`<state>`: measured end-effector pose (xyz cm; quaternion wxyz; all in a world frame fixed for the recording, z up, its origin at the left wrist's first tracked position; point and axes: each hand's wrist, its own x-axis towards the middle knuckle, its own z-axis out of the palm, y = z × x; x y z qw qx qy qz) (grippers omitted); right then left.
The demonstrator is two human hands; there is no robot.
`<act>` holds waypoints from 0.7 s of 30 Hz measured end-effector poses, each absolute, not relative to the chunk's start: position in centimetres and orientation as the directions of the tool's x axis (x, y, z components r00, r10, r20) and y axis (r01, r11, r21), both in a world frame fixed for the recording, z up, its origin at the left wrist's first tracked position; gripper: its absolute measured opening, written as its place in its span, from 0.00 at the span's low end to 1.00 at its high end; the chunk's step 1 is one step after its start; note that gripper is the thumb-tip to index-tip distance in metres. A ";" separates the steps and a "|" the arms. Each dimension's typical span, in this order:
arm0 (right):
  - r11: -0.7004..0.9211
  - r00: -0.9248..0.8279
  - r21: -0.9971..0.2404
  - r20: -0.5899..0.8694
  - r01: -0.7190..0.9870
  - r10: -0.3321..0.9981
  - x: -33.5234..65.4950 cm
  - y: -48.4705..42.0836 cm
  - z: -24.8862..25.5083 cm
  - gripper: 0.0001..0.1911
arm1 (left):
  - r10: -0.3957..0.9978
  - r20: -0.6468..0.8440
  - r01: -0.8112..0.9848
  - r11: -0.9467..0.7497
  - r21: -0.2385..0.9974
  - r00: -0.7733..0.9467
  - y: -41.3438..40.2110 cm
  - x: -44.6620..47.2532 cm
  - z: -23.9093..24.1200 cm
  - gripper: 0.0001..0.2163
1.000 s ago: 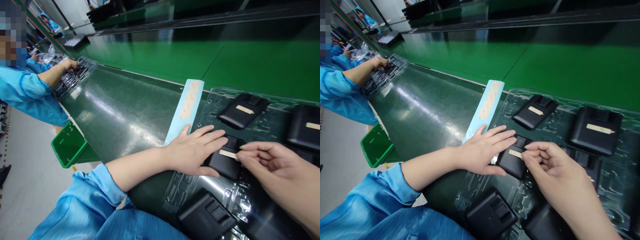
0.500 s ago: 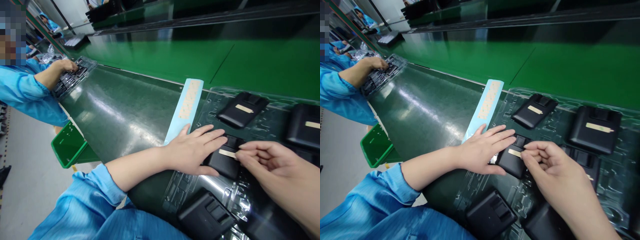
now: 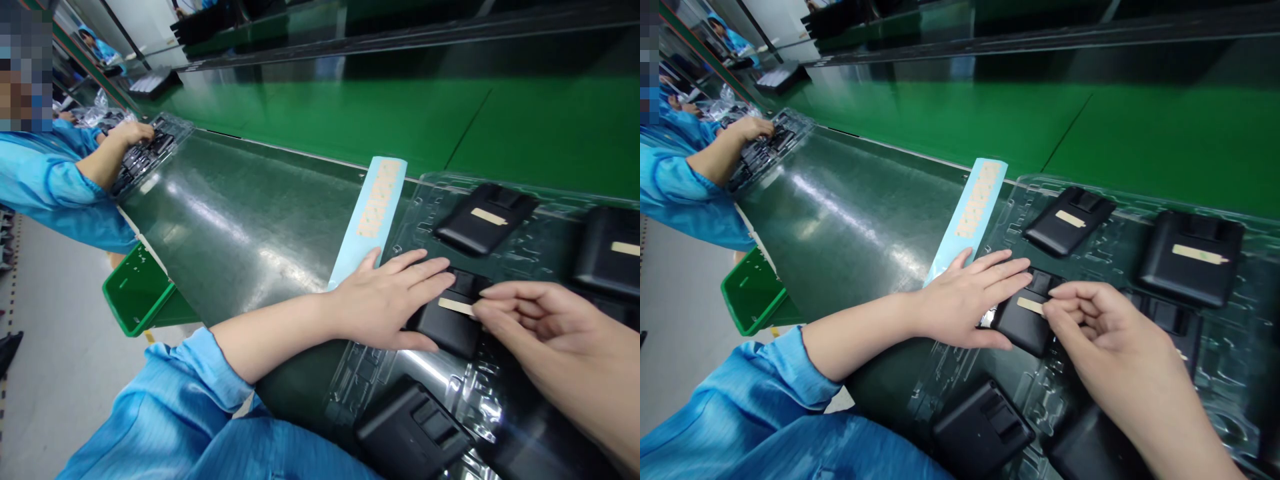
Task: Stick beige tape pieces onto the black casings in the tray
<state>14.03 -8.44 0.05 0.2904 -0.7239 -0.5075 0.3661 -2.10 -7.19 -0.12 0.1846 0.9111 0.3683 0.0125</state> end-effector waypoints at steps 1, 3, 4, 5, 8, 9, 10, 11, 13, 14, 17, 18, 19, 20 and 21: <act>-0.287 0.195 -0.795 -0.215 0.535 0.957 14.4 -8.5 -0.3 0.20 | 0.676 -0.113 0.666 -0.660 0.347 0.728 -7.2 -2.1 -0.1 0.35; -0.203 0.159 -0.790 -0.135 0.578 0.978 15.3 -8.8 -1.4 0.20 | 0.677 -0.111 0.666 -0.658 0.351 0.728 -7.2 -2.1 -0.2 0.35; -0.163 0.151 -0.778 -0.089 0.606 0.985 15.9 -9.1 -2.0 0.20 | 0.677 -0.111 0.665 -0.658 0.353 0.728 -7.2 -2.1 -0.2 0.35; -0.134 0.152 -0.762 -0.047 0.634 0.987 16.6 -9.4 -2.7 0.20 | 0.677 -0.112 0.665 -0.656 0.356 0.728 -7.2 -2.1 -0.2 0.35; -0.108 0.171 -0.719 0.016 0.687 0.985 18.2 -10.3 -4.4 0.20 | 0.676 -0.115 0.664 -0.654 0.363 0.728 -7.1 -2.1 -0.2 0.35; -0.105 0.172 -0.713 0.023 0.694 0.985 18.5 -10.5 -4.7 0.19 | 0.675 -0.115 0.663 -0.653 0.366 0.728 -7.1 -2.1 -0.2 0.36; -0.102 0.170 -0.710 0.025 0.697 0.985 18.7 -10.7 -4.9 0.19 | 0.674 -0.115 0.661 -0.653 0.370 0.730 -7.1 -2.1 -0.3 0.36; -0.099 0.164 -0.710 0.023 0.697 0.986 18.6 -10.7 -4.8 0.19 | 0.672 -0.115 0.659 -0.653 0.374 0.731 -7.1 -2.1 -0.3 0.36; -0.098 0.149 -0.722 0.008 0.685 0.989 17.9 -10.5 -4.1 0.19 | 0.669 -0.115 0.654 -0.652 0.382 0.734 -7.1 -2.1 -0.3 0.36; -0.103 0.143 -0.736 -0.009 0.669 0.990 17.3 -10.2 -3.5 0.19 | 0.667 -0.115 0.652 -0.653 0.385 0.736 -7.1 -2.1 -0.3 0.36; -0.179 0.147 -0.794 -0.114 0.581 0.983 15.3 -9.2 -1.4 0.18 | 0.669 -0.113 0.655 -0.657 0.374 0.735 -7.1 -2.2 -0.2 0.35; -0.227 0.163 -0.807 -0.163 0.546 0.973 14.7 -8.9 -0.8 0.18 | 0.670 -0.113 0.658 -0.658 0.365 0.733 -7.1 -2.2 -0.1 0.35; -0.271 0.182 -0.810 -0.205 0.520 0.962 14.2 -8.6 -0.2 0.18 | 0.672 -0.113 0.661 -0.660 0.356 0.732 -7.1 -2.2 -0.1 0.34; -0.305 0.205 -0.808 -0.232 0.504 0.951 13.9 -8.4 0.2 0.17 | 0.673 -0.113 0.664 -0.662 0.348 0.730 -7.2 -2.2 0.0 0.34; -0.327 0.220 -0.806 -0.248 0.494 0.943 13.7 -8.3 0.5 0.17 | 0.674 -0.112 0.666 -0.664 0.341 0.730 -7.2 -2.2 0.0 0.34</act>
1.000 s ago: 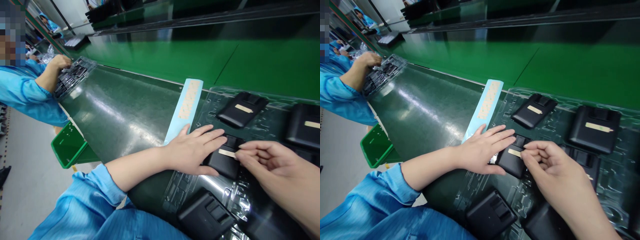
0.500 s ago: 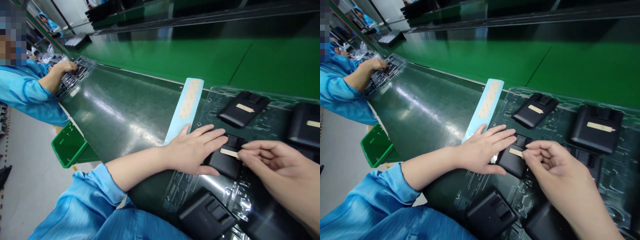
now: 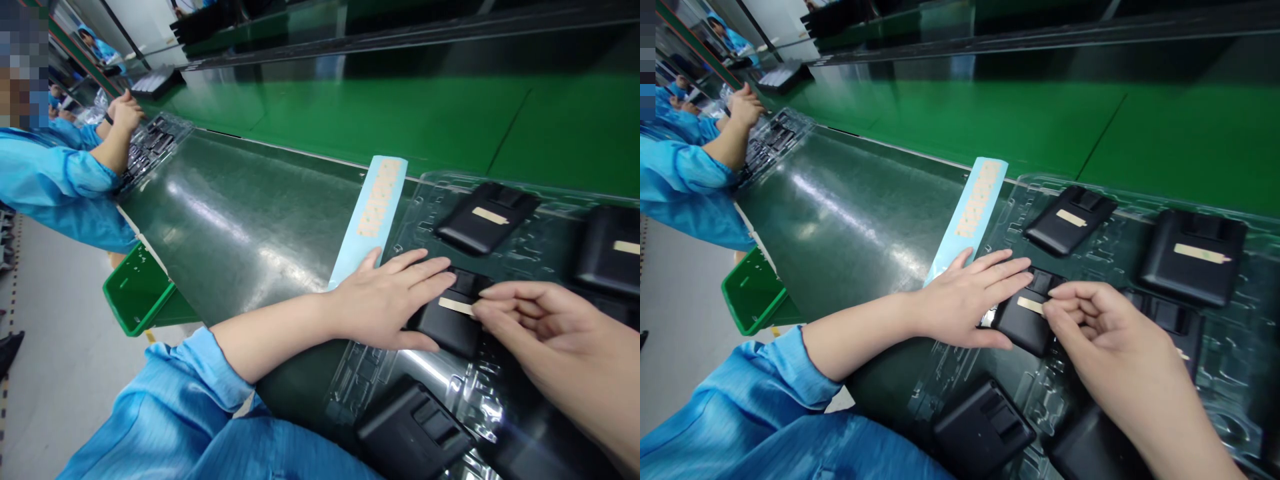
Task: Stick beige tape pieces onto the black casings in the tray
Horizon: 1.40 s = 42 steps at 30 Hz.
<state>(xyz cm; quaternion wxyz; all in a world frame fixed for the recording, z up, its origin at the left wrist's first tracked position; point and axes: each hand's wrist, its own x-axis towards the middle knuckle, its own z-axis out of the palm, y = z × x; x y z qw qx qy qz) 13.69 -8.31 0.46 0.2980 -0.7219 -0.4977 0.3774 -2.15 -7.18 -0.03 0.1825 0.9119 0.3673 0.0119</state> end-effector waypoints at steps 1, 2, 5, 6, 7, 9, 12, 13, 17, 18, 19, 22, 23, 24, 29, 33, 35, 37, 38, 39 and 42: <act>-0.333 0.230 -0.804 -0.249 0.492 0.941 13.6 -8.3 0.6 0.17 | 0.674 -0.109 0.665 -0.666 0.337 0.731 -7.2 -2.1 0.0 0.34; -0.334 0.235 -0.804 -0.246 0.492 0.940 13.6 -8.3 0.6 0.17 | 0.674 -0.104 0.664 -0.670 0.333 0.732 -7.2 -2.1 -0.1 0.34; -0.340 0.245 -0.798 -0.246 0.498 0.938 13.6 -8.3 0.5 0.17 | 0.675 -0.090 0.663 -0.677 0.319 0.732 -7.3 -2.1 -0.2 0.34; -0.351 0.253 -0.791 -0.254 0.501 0.933 13.6 -8.3 0.5 0.18 | 0.677 -0.088 0.665 -0.678 0.312 0.731 -7.3 -2.1 -0.2 0.34; -0.364 0.262 -0.784 -0.263 0.504 0.929 13.6 -8.3 0.5 0.18 | 0.679 -0.085 0.668 -0.681 0.301 0.730 -7.3 -2.1 -0.2 0.34; -0.384 0.267 -0.772 -0.283 0.506 0.921 13.5 -8.4 0.7 0.20 | 0.679 -0.065 0.668 -0.692 0.272 0.731 -7.3 -2.1 -0.1 0.35; -0.378 0.252 -0.774 -0.286 0.509 0.925 13.5 -8.5 1.0 0.20 | 0.651 -0.004 0.636 -0.741 0.218 0.759 -7.3 -2.3 0.1 0.32; -0.359 0.240 -0.776 -0.271 0.519 0.932 13.5 -8.6 1.0 0.20 | 0.630 0.015 0.615 -0.764 0.196 0.777 -7.3 -2.5 0.2 0.30; -0.278 0.198 -0.794 -0.201 0.540 0.959 13.6 -8.6 0.9 0.17 | 0.565 0.048 0.559 -0.824 0.097 0.824 -7.4 -3.1 0.6 0.20; -0.269 0.197 -0.798 -0.191 0.539 0.962 13.6 -8.7 0.8 0.17 | 0.563 0.043 0.559 -0.826 0.079 0.826 -7.4 -3.2 0.7 0.20; -0.267 0.197 -0.798 -0.188 0.540 0.962 13.7 -8.7 0.7 0.17 | 0.563 0.037 0.561 -0.826 0.063 0.825 -7.5 -3.3 0.7 0.19; -0.275 0.203 -0.779 -0.193 0.563 0.960 13.9 -8.7 0.4 0.19 | 0.563 0.034 0.563 -0.826 0.022 0.826 -7.6 -3.4 0.6 0.19; -0.282 0.205 -0.773 -0.198 0.568 0.958 14.0 -8.8 0.4 0.20 | 0.562 0.035 0.562 -0.827 0.009 0.826 -7.7 -3.4 0.6 0.19; -0.287 0.210 -0.771 -0.201 0.569 0.957 14.0 -8.8 0.3 0.20 | 0.560 0.033 0.560 -0.828 -0.001 0.828 -7.7 -3.3 0.6 0.19; -0.301 0.225 -0.767 -0.208 0.566 0.952 14.1 -8.7 0.2 0.20 | 0.567 -0.002 0.567 -0.824 -0.019 0.824 -7.7 -3.0 0.6 0.20; -0.338 0.233 -0.748 -0.247 0.572 0.941 14.0 -8.6 0.2 0.22 | 0.580 0.013 0.580 -0.814 0.003 0.814 -7.8 -2.9 0.5 0.19; -0.347 0.232 -0.744 -0.259 0.572 0.938 13.9 -8.6 0.3 0.22 | 0.590 0.021 0.590 -0.808 0.016 0.807 -7.8 -2.9 0.4 0.19; -0.357 0.235 -0.745 -0.269 0.564 0.934 13.9 -8.6 0.3 0.22 | 0.600 0.027 0.599 -0.800 0.028 0.800 -7.9 -2.9 0.4 0.19; -0.362 0.237 -0.742 -0.274 0.564 0.932 13.9 -8.6 0.3 0.22 | 0.604 0.029 0.603 -0.797 0.033 0.796 -7.9 -2.9 0.3 0.19; -0.366 0.240 -0.738 -0.277 0.567 0.930 14.0 -8.6 0.3 0.22 | 0.607 0.029 0.606 -0.795 0.038 0.794 -7.8 -2.9 0.3 0.19; -0.351 0.233 -0.734 -0.263 0.581 0.936 14.1 -8.6 0.0 0.22 | 0.611 0.018 0.610 -0.791 0.052 0.791 -7.7 -2.9 0.3 0.19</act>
